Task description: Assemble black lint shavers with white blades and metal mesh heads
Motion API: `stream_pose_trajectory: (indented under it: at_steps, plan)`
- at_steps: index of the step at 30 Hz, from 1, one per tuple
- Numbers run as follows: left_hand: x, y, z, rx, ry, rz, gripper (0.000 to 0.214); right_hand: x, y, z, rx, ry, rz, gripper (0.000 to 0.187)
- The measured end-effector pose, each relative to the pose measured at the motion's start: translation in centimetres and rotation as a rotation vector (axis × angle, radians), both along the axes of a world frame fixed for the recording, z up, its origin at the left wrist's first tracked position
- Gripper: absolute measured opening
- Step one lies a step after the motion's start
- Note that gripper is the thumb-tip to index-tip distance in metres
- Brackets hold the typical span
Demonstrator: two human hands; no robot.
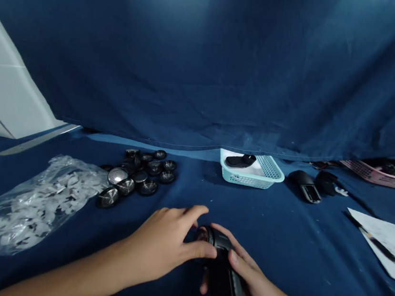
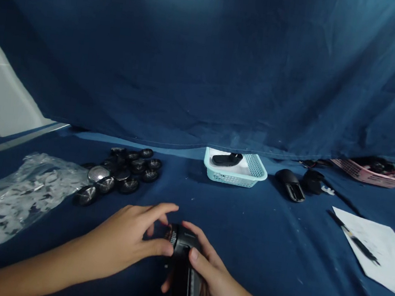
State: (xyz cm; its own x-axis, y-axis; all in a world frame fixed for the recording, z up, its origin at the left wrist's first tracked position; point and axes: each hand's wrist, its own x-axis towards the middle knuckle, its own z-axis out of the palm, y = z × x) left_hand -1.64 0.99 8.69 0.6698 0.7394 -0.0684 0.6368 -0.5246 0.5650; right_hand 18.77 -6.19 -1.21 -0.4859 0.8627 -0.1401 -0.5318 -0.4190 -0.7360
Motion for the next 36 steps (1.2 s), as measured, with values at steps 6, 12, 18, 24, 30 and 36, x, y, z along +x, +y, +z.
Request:
stream_pose_trajectory:
  at_steps: [6,12,18,24,30,36]
  plan:
    - [0.0,0.1,-0.5,0.072,-0.150,0.004,0.087,-0.2,0.1,0.0,-0.021,0.005,-0.019,0.073]
    - [0.4,0.3,-0.6,-0.152,-0.108,0.042,0.041,-0.4,0.1,0.0,-0.011,0.008,-0.041,0.071]
    - [0.8,0.1,-2.2,-0.083,-0.289,-0.017,0.049,-0.5,0.2,0.0,-0.105,-0.011,-0.054,0.063]
    - [1.1,0.2,-1.5,-0.151,-0.156,0.121,0.046,-0.6,0.3,0.3,-0.099,-0.018,-0.075,0.063]
    - [1.1,0.2,-2.4,-0.066,-0.242,0.087,0.058,-0.6,0.6,0.5,-0.142,0.005,-0.095,0.050]
    - [1.2,0.5,-2.2,-0.162,-0.162,0.130,0.041,-0.4,0.7,0.3,-0.109,0.024,-0.083,0.058]
